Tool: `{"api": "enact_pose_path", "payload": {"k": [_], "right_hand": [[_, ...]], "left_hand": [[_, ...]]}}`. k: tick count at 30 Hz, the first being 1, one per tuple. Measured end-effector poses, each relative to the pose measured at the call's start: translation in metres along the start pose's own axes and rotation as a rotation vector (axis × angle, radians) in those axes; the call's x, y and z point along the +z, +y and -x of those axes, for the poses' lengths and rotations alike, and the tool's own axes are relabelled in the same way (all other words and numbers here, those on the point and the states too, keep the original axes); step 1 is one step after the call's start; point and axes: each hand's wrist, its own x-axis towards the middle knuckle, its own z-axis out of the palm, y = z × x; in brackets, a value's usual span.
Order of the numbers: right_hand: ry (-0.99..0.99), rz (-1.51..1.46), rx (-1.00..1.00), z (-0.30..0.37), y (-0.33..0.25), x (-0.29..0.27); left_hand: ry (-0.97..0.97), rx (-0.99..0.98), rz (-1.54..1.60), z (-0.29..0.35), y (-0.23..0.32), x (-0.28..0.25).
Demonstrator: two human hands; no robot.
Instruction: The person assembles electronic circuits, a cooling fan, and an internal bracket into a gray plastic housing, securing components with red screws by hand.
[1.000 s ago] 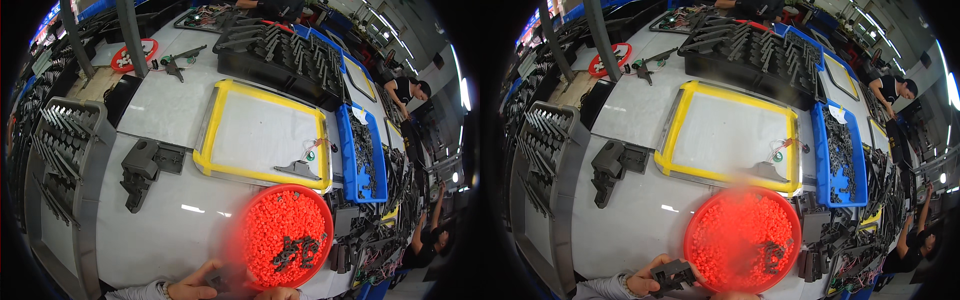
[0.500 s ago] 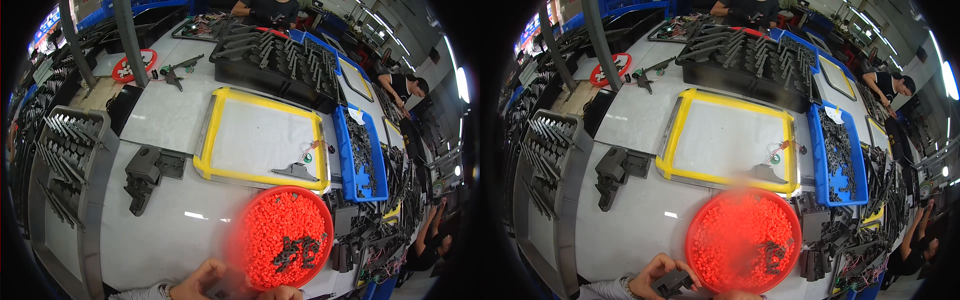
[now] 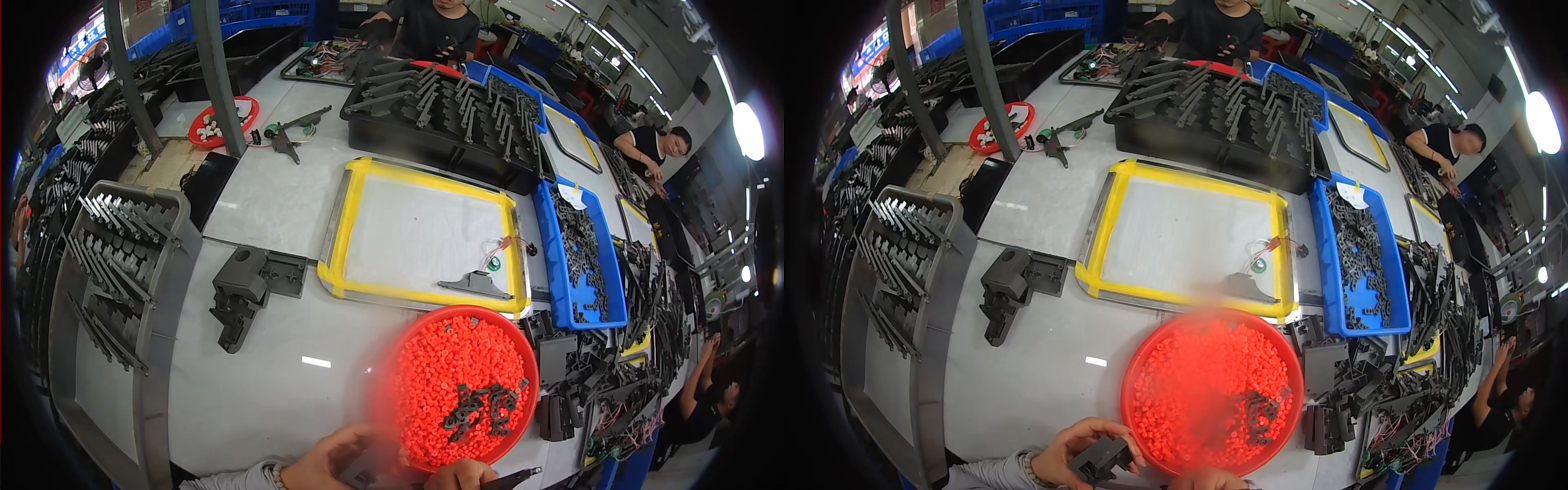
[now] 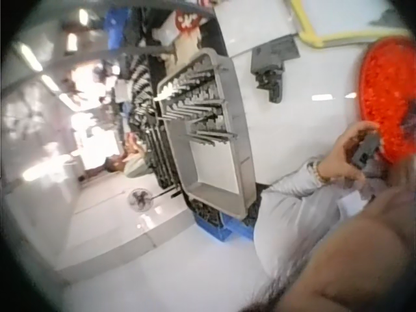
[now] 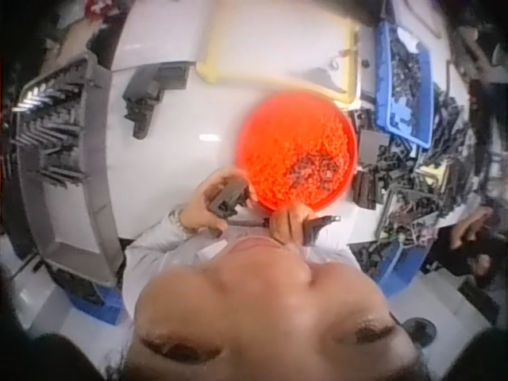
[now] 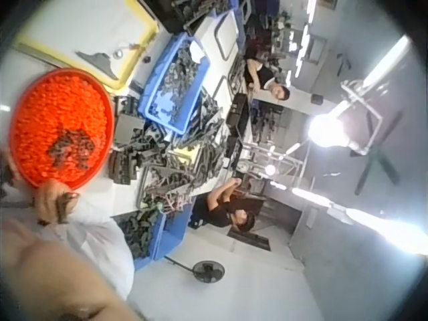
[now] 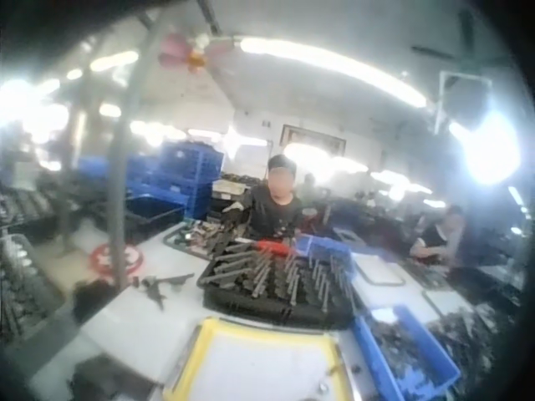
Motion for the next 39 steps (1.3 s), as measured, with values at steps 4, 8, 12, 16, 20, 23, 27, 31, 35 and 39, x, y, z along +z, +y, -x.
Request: {"api": "enact_pose_path", "payload": {"k": [4, 8, 12, 16, 20, 23, 27, 31, 35, 39], "right_hand": [[-0.550, 0.117, -0.302, -0.032, -0.005, -0.017], [-0.336, 0.152, -0.165, -0.046, -0.076, 0.044], [-0.001, 0.440, -0.750, -0.019, -0.118, 0.117], [0.311, 0.672, -0.896, 0.010, -0.195, 0.209], [0.675, 0.865, -1.091, 0.061, -0.297, 0.321], [0.691, 1.018, -1.161, 0.111, -0.352, 0.368], [0.636, 0.892, -0.819, 0.084, -0.313, 0.319], [0.642, 0.548, -0.631, -0.013, -0.165, 0.200], [0.434, 0.324, -0.158, -0.014, -0.089, 0.099], [0.705, 0.092, -0.116, -0.028, -0.025, 0.066]], "left_hand": [[-0.008, -0.009, -0.038, 0.002, 0.003, 0.001], [-0.023, 0.023, 0.017, 0.005, -0.006, -0.001], [0.056, -0.018, -0.063, 0.012, -0.009, -0.010], [0.015, 0.006, -0.183, 0.007, -0.010, -0.001], [0.003, 0.028, -0.116, 0.009, -0.005, -0.001], [0.018, 0.055, -0.078, 0.015, -0.004, 0.001], [0.027, 0.027, -0.103, 0.018, 0.002, 0.003], [0.012, 0.001, -0.137, 0.014, 0.011, 0.003], [0.013, 0.000, -0.172, 0.017, 0.003, -0.003], [0.003, 0.056, -0.045, 0.019, 0.003, 0.001]]}}
